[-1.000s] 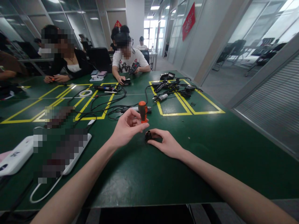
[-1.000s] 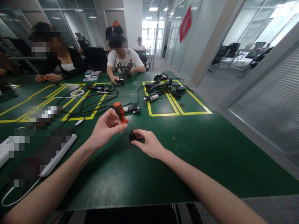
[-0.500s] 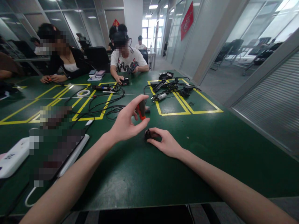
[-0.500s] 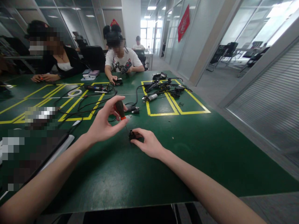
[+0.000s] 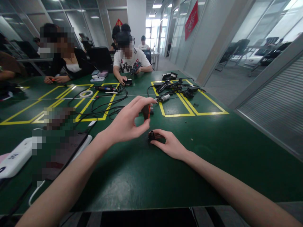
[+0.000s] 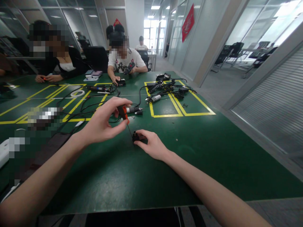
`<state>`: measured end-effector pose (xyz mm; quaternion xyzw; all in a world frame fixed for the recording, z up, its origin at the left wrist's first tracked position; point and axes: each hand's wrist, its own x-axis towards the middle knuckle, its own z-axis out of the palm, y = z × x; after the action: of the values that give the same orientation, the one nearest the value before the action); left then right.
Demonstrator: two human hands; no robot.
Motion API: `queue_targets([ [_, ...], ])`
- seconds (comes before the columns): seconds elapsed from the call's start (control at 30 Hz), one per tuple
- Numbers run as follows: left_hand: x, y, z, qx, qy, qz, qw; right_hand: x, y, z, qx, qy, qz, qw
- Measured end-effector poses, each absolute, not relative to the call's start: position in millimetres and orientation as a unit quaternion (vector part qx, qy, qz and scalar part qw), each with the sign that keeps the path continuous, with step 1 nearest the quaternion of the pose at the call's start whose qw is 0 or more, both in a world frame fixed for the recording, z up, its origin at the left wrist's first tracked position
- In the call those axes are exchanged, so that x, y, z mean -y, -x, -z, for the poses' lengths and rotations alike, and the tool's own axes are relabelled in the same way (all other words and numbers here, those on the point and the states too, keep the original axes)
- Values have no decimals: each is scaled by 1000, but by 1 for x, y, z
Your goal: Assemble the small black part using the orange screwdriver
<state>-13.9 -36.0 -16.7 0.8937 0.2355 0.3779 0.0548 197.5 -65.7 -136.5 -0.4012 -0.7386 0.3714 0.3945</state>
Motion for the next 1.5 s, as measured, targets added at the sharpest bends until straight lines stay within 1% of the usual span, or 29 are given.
queue_targets([
  [0.17,37,17,6,-223,-914,-334,54,66,-198,136,741,402,-367,393],
  [0.33,39,20,8,-242,-917,-317,13,65,-198,137,745,404,-361,388],
  [0.47,40,21,1,-257,-920,-296,23,65,-198,137,742,401,-368,390],
  [0.63,36,21,-2,-243,-922,-300,38,65,-198,138,740,402,-369,393],
  [0.83,36,18,1,-262,-922,-284,4,66,-199,137,745,404,-365,386],
  [1.0,38,16,-1,-237,-924,-295,54,66,-200,135,748,402,-364,383],
  [1.2,38,15,0,-248,-923,-292,32,66,-200,135,747,407,-361,382],
  [1.37,40,15,-2,-219,-924,-308,62,66,-201,135,750,404,-362,377],
  [1.5,38,15,-1,-224,-919,-318,53,65,-201,135,747,405,-365,380],
])
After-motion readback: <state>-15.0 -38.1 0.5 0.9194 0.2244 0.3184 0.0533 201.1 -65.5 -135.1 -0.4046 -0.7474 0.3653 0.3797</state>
